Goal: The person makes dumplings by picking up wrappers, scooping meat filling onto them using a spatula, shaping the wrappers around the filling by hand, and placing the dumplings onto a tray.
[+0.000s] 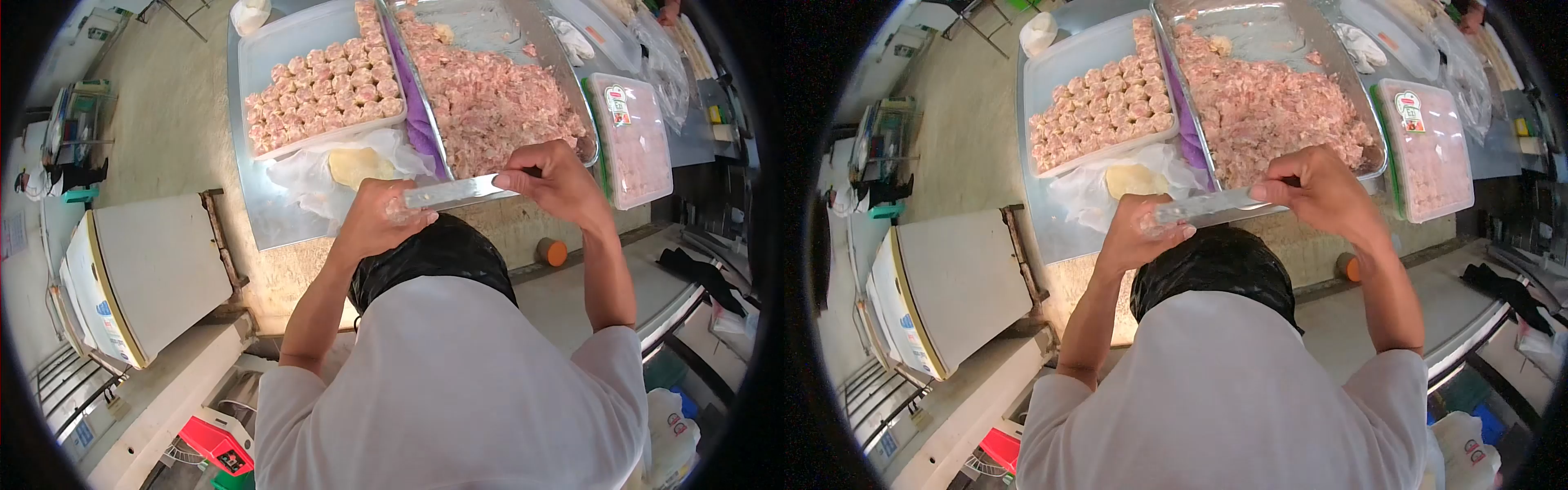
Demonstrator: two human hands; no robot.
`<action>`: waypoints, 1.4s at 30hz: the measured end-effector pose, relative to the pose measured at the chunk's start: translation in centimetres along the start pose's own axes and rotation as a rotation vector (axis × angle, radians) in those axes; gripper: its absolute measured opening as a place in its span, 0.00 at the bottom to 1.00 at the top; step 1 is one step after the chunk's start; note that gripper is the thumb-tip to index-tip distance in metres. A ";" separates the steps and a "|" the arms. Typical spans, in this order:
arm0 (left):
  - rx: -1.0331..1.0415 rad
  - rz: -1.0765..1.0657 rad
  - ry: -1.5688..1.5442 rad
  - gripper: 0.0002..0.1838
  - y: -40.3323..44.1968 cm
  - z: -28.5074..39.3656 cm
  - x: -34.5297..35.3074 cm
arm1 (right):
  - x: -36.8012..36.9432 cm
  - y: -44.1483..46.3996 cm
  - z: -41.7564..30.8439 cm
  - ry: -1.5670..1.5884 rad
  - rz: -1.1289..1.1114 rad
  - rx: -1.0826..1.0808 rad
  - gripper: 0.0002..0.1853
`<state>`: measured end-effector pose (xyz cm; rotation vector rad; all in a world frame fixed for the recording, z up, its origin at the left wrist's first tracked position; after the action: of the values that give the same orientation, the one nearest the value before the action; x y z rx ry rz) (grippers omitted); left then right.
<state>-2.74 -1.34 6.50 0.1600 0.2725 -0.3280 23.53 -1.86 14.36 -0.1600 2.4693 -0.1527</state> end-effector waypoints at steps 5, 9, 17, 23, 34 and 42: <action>-0.001 -0.017 -0.021 0.20 0.4 0.2 -1.3 | 2.2 0.9 0.8 0.028 0.002 -0.014 0.14; 0.013 0.204 -0.163 0.26 0.4 -0.9 -2.5 | 1.2 2.0 1.0 -0.036 0.051 0.004 0.16; -0.237 -0.015 -0.132 0.20 1.2 -3.5 -6.9 | 5.6 5.0 -3.1 0.062 -0.028 0.031 0.19; -0.356 0.018 -0.442 0.20 1.9 -7.4 -11.0 | 8.2 5.9 -2.2 -0.016 0.037 0.061 0.20; -0.181 0.148 0.337 0.28 14.9 -12.3 -25.3 | 14.9 1.9 -2.0 0.249 0.048 0.341 0.15; -0.096 -0.030 0.644 0.25 19.2 -13.6 -24.7 | 16.1 0.5 -2.1 0.239 0.079 0.389 0.14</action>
<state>-21.94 26.56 2.80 0.1643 0.9268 -0.2853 9.61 -3.70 6.14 0.1301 2.6187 -0.6447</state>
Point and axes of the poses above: each hand's wrist, its own y-axis towards the middle knuckle, its own x-axis out of the palm, z = x × y, the point moved 2 cm from there along y, towards the middle knuckle, and after that the axes turned 15 degrees about z, right-handed, at the moved point
